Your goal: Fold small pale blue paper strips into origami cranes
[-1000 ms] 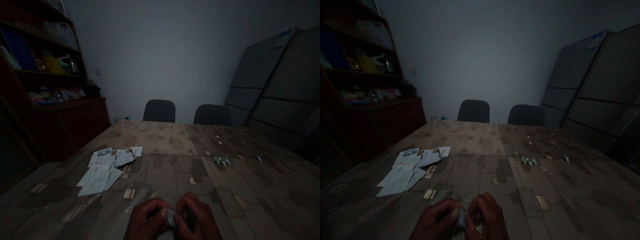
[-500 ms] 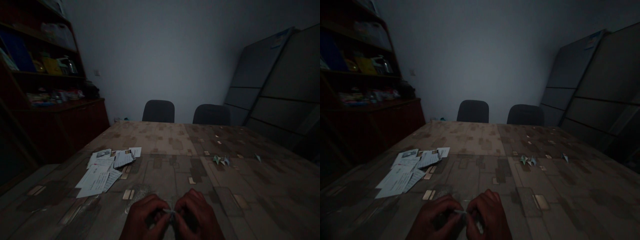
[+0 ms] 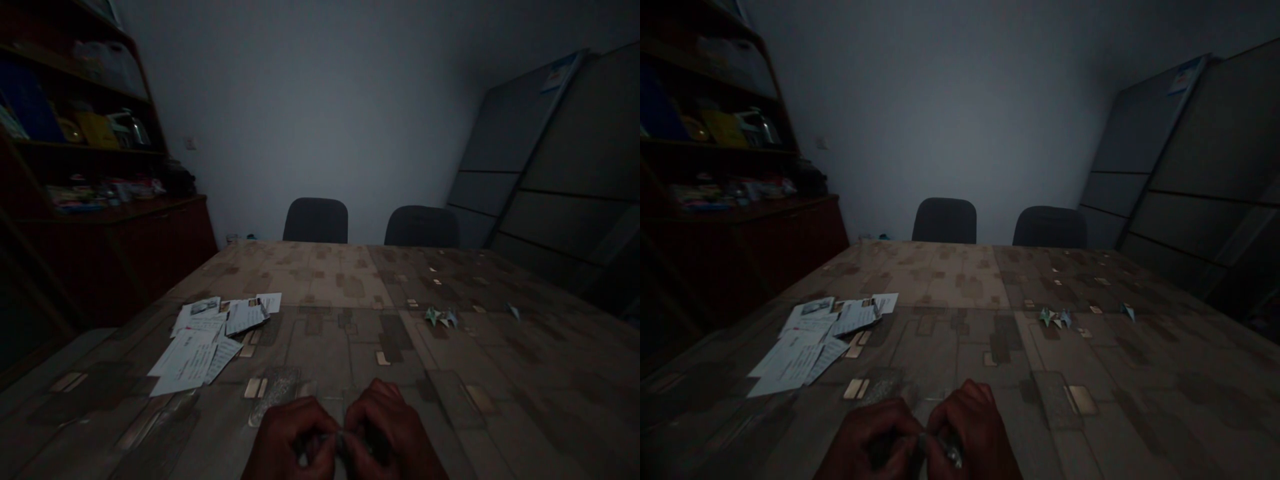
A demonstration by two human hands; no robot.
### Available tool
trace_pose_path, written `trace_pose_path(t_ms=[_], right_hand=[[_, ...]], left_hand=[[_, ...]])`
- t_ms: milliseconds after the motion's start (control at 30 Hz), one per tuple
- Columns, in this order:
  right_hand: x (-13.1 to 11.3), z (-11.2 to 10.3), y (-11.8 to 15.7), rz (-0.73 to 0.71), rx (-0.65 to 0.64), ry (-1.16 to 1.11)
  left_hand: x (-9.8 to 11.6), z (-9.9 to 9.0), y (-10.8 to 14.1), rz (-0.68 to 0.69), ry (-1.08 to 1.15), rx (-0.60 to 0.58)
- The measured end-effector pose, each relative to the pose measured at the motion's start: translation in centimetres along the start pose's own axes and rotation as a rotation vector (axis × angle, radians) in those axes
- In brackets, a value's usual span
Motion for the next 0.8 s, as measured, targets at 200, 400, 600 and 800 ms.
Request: trace_pose_path(t_ms=[200, 400, 600, 800], right_hand=[[2.7, -1.2, -0.3, 0.385, 0.059, -0.107], [1.4, -1.1, -0.3, 0.322, 0.061, -0.18], [0.9, -0.5, -0.1, 0.23, 0.05, -0.097], [0.5, -0.1, 0.0, 0.182, 0.047, -0.08]], left_hand=[[-1.6, -1.0, -0.7, -0.424, 0.195, 0.165], [-1.9, -0.4, -0.4, -0.479, 0.299, 0.161], [-0.4, -0.6, -0.5, -0.185, 0.113, 0.103], [1.1, -0.4, -0.3, 0.048, 0.08, -0.014]])
Point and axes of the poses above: each hand's wrist, its own y-axis away from the middle knuckle, its own z-axis out of the palm, x = y × z, the point moved 6 cm from there along -y, towards the middle knuckle, and after that the axes turned 10 degrees about x, right-handed, at the moved point
